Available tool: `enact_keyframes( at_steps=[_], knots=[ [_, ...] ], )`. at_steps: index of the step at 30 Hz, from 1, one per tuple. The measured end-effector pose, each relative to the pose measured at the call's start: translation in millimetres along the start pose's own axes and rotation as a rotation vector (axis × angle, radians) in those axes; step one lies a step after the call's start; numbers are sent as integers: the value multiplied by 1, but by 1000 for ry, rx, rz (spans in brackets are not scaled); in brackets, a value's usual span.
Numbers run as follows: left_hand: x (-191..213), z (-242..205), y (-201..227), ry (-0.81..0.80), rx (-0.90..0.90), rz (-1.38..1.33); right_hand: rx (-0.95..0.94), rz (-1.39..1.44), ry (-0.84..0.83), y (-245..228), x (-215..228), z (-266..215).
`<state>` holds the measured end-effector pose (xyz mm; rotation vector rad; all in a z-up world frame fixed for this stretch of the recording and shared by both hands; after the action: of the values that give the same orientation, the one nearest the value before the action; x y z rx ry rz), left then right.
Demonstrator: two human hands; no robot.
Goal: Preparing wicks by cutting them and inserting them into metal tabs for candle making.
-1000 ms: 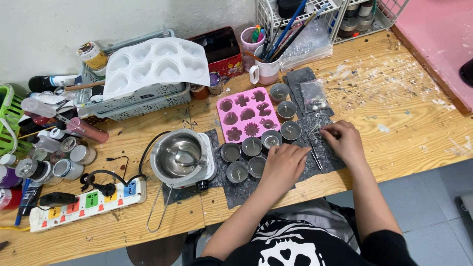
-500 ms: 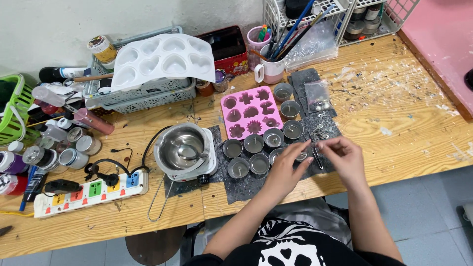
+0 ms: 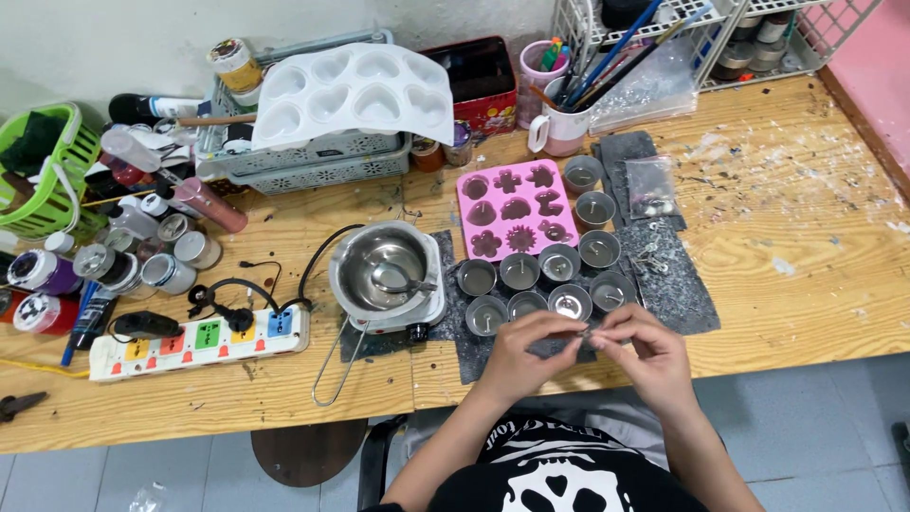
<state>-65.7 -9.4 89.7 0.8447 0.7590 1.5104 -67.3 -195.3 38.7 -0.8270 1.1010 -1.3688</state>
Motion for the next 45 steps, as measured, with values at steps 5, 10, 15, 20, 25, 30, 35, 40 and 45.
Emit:
enact_keyframes(
  at_steps=[5,10,15,20,25,30,35,40,45],
  knots=[
    [31,-21,-8,-2,50,10,96,-214,-90,-23,-33,-4],
    [45,-43,-25,6,177,-7,229,-383,-149,-39,-53,-12],
    [54,-56,-31,50,105,32,316,-491,-184,-37,-63,-20],
    [53,-59,-46,7,104,397,447,-689,-172,-35,-63,4],
    [51,-52,-20,-33,-98,757,604,-944,-298,-50,-101,35],
    [41,-54,-14,-83,-178,846,771,-1089,-518,-22,-127,30],
    [41,-56,-16,-81,-177,833,786,-1115,-560,-18,-132,30],
    [41,-55,-17,-81,-170,811,759,-1119,-568,-14,-133,31],
    [41,-55,-17,-76,-163,803,744,-1100,-569,-14,-134,32]
  ],
)
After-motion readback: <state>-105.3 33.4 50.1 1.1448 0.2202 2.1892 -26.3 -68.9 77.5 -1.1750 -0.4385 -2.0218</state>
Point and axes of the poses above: each hand's wrist, its own z-axis towards the middle knuckle, its own x-axis out of the back of the hand, y = z × x, the point moved 9 cm from there along z, towards the middle knuckle, and after that the axes turned 14 degrees about y, right-handed, at the moved point
